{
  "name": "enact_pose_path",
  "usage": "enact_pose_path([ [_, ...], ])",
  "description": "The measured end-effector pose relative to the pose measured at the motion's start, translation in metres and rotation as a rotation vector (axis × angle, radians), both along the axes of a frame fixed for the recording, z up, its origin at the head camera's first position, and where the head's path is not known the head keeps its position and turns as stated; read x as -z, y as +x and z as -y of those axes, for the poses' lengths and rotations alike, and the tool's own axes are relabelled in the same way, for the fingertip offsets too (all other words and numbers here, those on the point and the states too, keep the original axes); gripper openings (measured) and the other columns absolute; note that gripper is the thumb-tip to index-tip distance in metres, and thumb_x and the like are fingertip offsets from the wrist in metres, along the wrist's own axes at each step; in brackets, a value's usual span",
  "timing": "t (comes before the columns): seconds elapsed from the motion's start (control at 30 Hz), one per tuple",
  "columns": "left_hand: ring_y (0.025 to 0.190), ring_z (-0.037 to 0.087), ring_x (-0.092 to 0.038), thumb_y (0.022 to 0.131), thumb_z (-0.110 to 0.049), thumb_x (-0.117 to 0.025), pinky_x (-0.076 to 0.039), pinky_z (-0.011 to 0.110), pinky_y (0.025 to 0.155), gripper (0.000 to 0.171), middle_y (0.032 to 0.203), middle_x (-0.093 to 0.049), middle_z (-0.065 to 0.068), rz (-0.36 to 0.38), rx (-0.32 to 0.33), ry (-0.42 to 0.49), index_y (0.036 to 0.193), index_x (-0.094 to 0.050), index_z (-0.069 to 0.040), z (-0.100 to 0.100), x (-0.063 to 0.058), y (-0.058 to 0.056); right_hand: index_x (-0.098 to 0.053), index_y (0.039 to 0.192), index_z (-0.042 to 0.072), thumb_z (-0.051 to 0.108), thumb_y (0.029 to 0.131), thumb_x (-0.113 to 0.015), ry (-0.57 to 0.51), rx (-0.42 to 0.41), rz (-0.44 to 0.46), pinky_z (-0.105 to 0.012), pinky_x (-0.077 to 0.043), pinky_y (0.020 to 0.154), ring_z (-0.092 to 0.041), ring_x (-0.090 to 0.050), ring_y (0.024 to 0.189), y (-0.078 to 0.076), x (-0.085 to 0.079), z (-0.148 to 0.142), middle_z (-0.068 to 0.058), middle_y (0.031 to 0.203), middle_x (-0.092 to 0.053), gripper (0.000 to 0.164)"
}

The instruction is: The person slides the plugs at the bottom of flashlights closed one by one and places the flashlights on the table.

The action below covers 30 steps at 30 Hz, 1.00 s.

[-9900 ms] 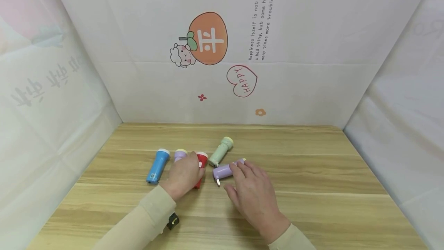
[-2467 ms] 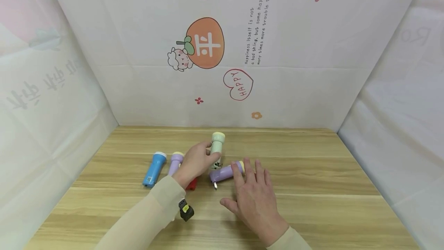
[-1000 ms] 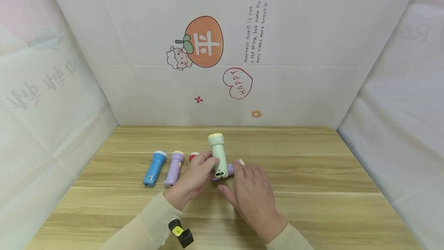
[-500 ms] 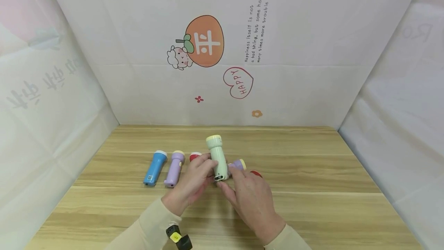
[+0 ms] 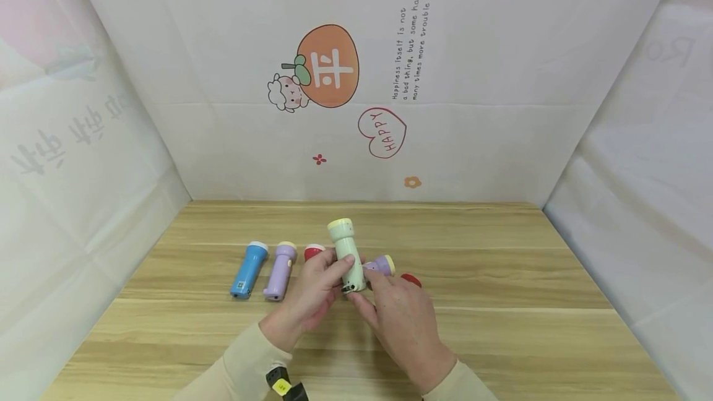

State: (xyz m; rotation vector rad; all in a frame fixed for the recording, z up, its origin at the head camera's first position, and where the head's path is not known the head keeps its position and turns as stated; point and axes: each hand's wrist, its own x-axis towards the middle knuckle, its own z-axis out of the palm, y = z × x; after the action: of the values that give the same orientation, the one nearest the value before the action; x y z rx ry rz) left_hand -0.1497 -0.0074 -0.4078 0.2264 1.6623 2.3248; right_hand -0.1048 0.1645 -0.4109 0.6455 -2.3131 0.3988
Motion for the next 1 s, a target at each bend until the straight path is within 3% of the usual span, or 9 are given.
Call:
enact_pose_path([
  [0.3,0.100,0.015,-0.066,0.105,-0.021,-0.062,-0.056,0.028,0.085,0.043,0.112,-0.067,0.010,0.018,-0.038,0.006,0.133,-0.055,0.010,-0.0018,0.0013,0.0012,-0.073,0.110,0.011,0.035,0.079,-0.088,-0.011,-0.026,-0.010,-0.025,-0.044,0.049,-0.010,-0.060,0.058,0.0007,-0.0004,0.0010,0.003,0.092,-0.080,0.042],
  [0.7,0.107,0.016,-0.064,0.104,-0.024,-0.063,-0.051,0.029,0.094,0.043,0.119,-0.070,0.011,-0.006,-0.059,-0.029,0.134,-0.056,0.007,0.0024,-0.0002,0.0035,-0.073,0.110,0.010,0.031,0.078,-0.091,-0.033,-0.055,-0.008,-0.023,-0.048,0.051,-0.007,-0.066,0.064,0.0017,-0.0022,0.0023,0.004,0.093,-0.080,0.042],
  [1.0,0.101,0.014,-0.065,0.105,-0.024,-0.063,-0.051,0.027,0.086,0.043,0.116,-0.072,0.010,-0.008,-0.061,-0.040,0.133,-0.057,0.008,0.0049,-0.0023,0.0058,-0.073,0.109,0.011,0.031,0.078,-0.090,-0.057,-0.062,-0.024,-0.026,-0.051,0.053,-0.009,-0.071,0.070,0.0020,-0.0021,0.0028,0.003,0.092,-0.081,0.041],
])
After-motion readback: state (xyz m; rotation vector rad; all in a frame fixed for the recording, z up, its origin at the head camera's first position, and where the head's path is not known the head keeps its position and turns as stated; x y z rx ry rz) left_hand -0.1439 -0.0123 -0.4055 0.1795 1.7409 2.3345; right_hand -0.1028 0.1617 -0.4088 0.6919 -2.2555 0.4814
